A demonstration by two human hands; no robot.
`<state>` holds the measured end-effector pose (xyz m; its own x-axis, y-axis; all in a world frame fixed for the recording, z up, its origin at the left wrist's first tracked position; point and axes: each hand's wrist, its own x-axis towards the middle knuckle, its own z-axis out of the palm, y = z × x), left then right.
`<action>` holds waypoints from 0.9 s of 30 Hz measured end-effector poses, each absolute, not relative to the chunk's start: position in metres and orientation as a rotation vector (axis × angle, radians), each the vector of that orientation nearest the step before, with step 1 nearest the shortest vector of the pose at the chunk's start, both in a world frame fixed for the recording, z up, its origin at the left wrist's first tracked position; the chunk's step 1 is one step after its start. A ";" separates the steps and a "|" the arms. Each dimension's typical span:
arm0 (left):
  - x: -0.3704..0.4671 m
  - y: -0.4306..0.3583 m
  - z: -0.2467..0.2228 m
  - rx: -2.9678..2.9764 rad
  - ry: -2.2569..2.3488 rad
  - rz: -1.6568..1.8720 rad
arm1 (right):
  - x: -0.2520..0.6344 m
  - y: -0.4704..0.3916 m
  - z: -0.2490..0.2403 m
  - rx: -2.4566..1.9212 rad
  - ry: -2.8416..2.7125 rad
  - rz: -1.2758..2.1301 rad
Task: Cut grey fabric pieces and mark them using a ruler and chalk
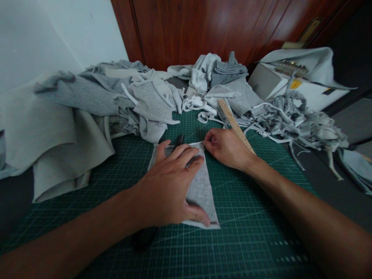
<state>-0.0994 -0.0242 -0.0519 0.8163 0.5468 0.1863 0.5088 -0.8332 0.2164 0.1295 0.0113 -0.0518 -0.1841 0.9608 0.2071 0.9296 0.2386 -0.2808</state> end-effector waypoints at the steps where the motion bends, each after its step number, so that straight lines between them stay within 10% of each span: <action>1: -0.099 -0.024 -0.052 2.832 0.869 0.342 | 0.129 0.012 -0.053 -1.754 -2.178 0.128; 15: -0.094 -0.019 -0.047 2.715 1.016 0.060 | 0.212 -0.023 -0.018 -2.453 -2.074 -0.256; 27: -0.091 -0.016 -0.043 2.715 1.046 -0.047 | 0.209 -0.039 -0.024 -2.223 -1.907 0.456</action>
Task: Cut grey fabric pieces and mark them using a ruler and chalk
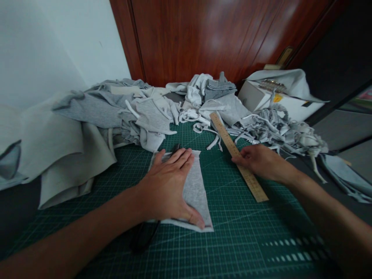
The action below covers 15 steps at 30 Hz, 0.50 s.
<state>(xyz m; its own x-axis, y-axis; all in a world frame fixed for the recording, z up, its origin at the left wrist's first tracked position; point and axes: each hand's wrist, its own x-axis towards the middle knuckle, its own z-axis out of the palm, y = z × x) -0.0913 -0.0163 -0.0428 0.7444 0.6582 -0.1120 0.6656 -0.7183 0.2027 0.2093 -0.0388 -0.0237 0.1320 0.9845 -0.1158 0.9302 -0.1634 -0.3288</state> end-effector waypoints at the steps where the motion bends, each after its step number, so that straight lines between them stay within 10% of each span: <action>1: -0.091 -0.016 -0.043 2.719 1.045 -0.044 | 0.205 -0.042 -0.021 -2.152 -1.819 0.563; 15: -0.089 -0.017 -0.051 2.677 1.068 0.074 | 0.095 -0.103 -0.045 -1.478 -1.308 1.528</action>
